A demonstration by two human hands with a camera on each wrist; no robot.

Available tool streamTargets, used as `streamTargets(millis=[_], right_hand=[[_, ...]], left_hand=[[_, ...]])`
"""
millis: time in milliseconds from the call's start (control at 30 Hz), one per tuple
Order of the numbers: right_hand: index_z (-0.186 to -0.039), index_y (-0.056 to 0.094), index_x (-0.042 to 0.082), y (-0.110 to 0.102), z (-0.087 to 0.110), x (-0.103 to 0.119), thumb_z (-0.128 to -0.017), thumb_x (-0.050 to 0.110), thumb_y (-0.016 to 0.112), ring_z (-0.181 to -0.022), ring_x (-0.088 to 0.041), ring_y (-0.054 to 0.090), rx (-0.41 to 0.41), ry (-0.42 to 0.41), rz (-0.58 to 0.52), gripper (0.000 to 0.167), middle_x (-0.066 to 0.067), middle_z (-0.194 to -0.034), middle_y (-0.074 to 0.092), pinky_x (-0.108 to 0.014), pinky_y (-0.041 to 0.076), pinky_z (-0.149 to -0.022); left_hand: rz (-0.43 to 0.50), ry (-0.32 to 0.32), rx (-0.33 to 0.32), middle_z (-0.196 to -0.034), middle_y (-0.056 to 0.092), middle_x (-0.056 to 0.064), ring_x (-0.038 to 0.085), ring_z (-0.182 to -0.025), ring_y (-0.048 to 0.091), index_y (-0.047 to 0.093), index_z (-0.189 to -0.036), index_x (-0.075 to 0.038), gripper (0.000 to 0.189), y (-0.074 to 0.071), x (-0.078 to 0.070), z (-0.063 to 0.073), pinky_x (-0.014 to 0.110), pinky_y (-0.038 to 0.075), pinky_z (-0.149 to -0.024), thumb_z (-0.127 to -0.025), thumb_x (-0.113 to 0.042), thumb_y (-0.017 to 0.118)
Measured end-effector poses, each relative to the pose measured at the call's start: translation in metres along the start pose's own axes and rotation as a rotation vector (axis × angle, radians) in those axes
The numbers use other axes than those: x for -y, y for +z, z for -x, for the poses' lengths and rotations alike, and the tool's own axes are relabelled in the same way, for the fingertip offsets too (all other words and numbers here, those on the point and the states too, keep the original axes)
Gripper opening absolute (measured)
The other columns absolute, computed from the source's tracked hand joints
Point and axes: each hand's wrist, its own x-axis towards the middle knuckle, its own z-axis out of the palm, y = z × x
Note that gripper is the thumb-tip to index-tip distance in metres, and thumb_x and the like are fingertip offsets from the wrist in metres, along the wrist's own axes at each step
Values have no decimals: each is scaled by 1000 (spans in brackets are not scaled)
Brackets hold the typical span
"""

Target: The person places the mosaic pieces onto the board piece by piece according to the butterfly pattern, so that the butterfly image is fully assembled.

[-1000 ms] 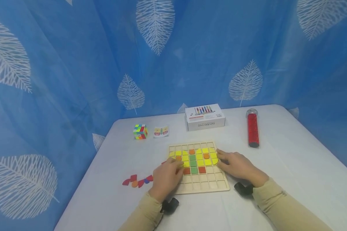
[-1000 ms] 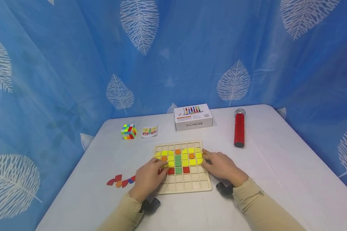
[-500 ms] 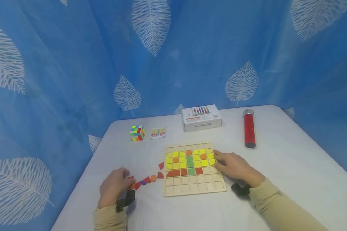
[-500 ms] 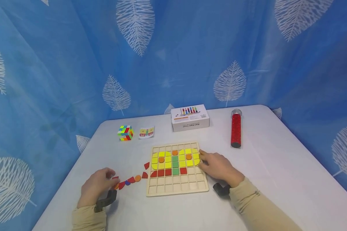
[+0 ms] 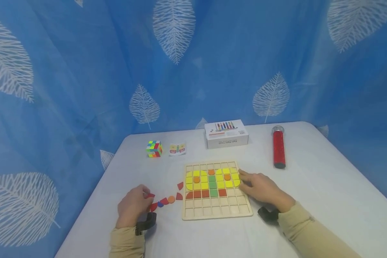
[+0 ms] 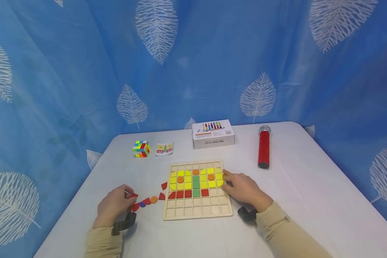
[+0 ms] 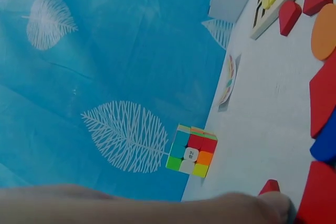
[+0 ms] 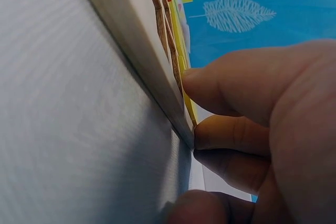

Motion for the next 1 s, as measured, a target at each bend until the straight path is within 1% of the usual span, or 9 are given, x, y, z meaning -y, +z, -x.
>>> streamTargets(millis=[133, 367, 533, 733, 800, 867, 900, 967, 1000], right_hand=[[-143, 60, 7, 2, 2, -2, -98, 29, 64, -142, -45, 46, -5, -10, 4, 50, -12, -156, 50, -62, 40, -111], [-143, 60, 6, 1, 2, -2, -97, 27, 66, -141, -45, 47, -14, -27, 4, 50, -13, -155, 51, -62, 41, -110], [-143, 60, 6, 1, 0, -1, -98, 27, 65, -142, -45, 46, -13, -27, 8, 50, -13, -155, 51, -62, 41, -111], [-143, 60, 6, 3, -1, -2, -98, 27, 65, -142, -45, 45, -5, -20, 4, 50, -13, -155, 50, -62, 39, -112], [-143, 60, 7, 3, -1, -3, -98, 28, 65, -142, -44, 45, -4, -20, 6, 50, -12, -155, 50, -62, 39, -112], [-143, 60, 6, 3, -1, -3, -98, 27, 65, -142, -45, 45, -4, -23, 11, 50, -13, -155, 50, -62, 40, -112], [-143, 60, 6, 3, -1, -3, -97, 27, 65, -143, -45, 45, -5, -24, 11, 51, -13, -155, 50, -61, 40, -112], [-143, 60, 5, 2, -2, -2, -98, 27, 65, -142, -44, 46, -10, -27, 16, 50, -13, -155, 50, -61, 40, -112], [-143, 60, 5, 2, -2, -2, -98, 26, 65, -142, -45, 46, -11, -33, 19, 50, -13, -155, 50, -61, 40, -111]], left_hand=[[7, 2, 2, -94, 69, 8, 22, -77, 61, 67, -117, -4, 39, 1, -2, 0, 38, 53, -67, -85, -22, 82], [32, -8, -21, -94, 69, 9, 23, -79, 61, 68, -115, -2, 38, 4, -7, -1, 41, 54, -71, -84, -20, 82], [21, 14, -45, -94, 69, 9, 23, -78, 61, 68, -112, -3, 35, 7, -7, -2, 39, 54, -68, -85, -19, 81], [36, 18, -44, -90, 67, 7, 22, -75, 60, 68, -110, -3, 31, 8, -6, -3, 37, 52, -66, -86, -20, 80], [54, 30, -68, -88, 67, 6, 21, -73, 59, 68, -108, -5, 28, 7, -7, -2, 37, 51, -65, -88, -21, 79], [80, 56, -127, -89, 68, 5, 19, -69, 58, 69, -106, -9, 24, 8, -13, 0, 35, 50, -64, -90, -23, 79], [108, 74, -157, -92, 69, 5, 19, -66, 57, 70, -107, -10, 23, 9, -17, 1, 34, 49, -62, -91, -24, 78], [176, 138, -219, -96, 71, 2, 17, -65, 56, 71, -107, -15, 19, 14, -30, 5, 31, 48, -60, -93, -26, 77], [224, 177, -234, -97, 71, 2, 17, -63, 57, 72, -106, -16, 18, 18, -38, 7, 30, 49, -59, -93, -27, 77]])
